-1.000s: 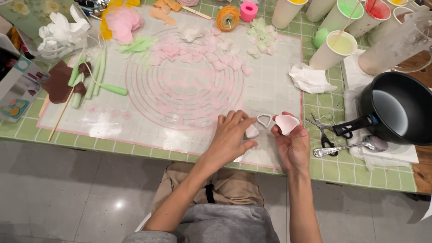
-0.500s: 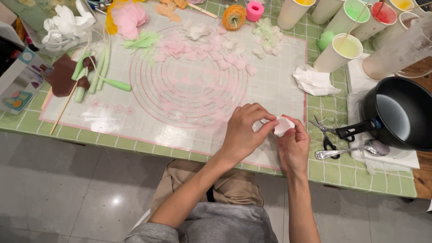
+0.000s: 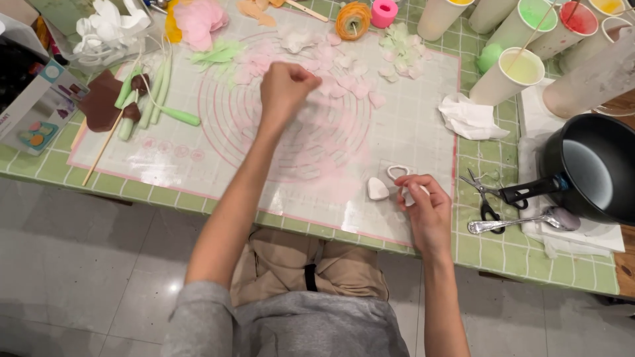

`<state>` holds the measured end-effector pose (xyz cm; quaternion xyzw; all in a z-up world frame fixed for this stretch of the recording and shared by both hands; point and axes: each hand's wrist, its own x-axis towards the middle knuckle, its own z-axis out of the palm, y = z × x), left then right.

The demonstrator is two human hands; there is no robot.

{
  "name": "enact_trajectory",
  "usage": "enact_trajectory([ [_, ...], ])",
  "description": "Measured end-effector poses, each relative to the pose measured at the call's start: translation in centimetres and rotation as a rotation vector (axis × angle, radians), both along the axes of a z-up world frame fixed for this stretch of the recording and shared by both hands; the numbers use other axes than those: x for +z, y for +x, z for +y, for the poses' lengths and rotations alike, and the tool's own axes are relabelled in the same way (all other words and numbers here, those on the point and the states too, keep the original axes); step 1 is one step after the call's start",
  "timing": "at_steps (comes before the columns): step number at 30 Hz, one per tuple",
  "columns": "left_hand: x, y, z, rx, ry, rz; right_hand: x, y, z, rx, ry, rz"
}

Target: The person is crafting decorative wax flowers by hand-molding individual petals and assembling them.

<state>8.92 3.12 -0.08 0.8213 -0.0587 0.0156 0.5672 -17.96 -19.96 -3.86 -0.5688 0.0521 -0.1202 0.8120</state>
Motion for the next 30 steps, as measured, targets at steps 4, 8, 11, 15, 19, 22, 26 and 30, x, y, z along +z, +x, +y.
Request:
enact_trajectory([
  [4,-1.4,2.8,-0.6,0.002,0.219,-0.138,0.7,0.0,-0.9,-0.105,-0.088,0.044],
  [8,-2.9,3.0,-1.6,0.125,0.354,-0.521,1.3,-0.8,-2.2,-0.225,-0.088,0.071],
  [11,-2.9,-0.3,-3.8,0.002,0.377,-0.588,1.8,-1.0,-2.6,-0.293,-0.221,0.079],
  [15,-1.9,-8.7,-7.5,-0.550,0.288,-0.400,2.1,-0.8,-1.9,-0.332,-0.498,0.168],
  [19,-0.9,-13.9,-10.2,-0.690,0.403,-0.531,2.3,-1.2,-1.0,-0.284,-0.648,0.177],
  [22,-2.5,-15.2,-11.7,-0.617,0.436,-0.601,2.4,-1.6,-0.6,-0.161,-0.773,0.113],
  [26,-3.1,-15.0,-11.3,-0.614,0.354,-0.616,2.5,-1.7,-0.6,-0.180,-0.798,0.182],
  [30,-1.4,-13.4,-8.3,-0.603,0.182,-0.521,2.5,-1.5,-0.3,-0.197,-0.776,0.219],
])
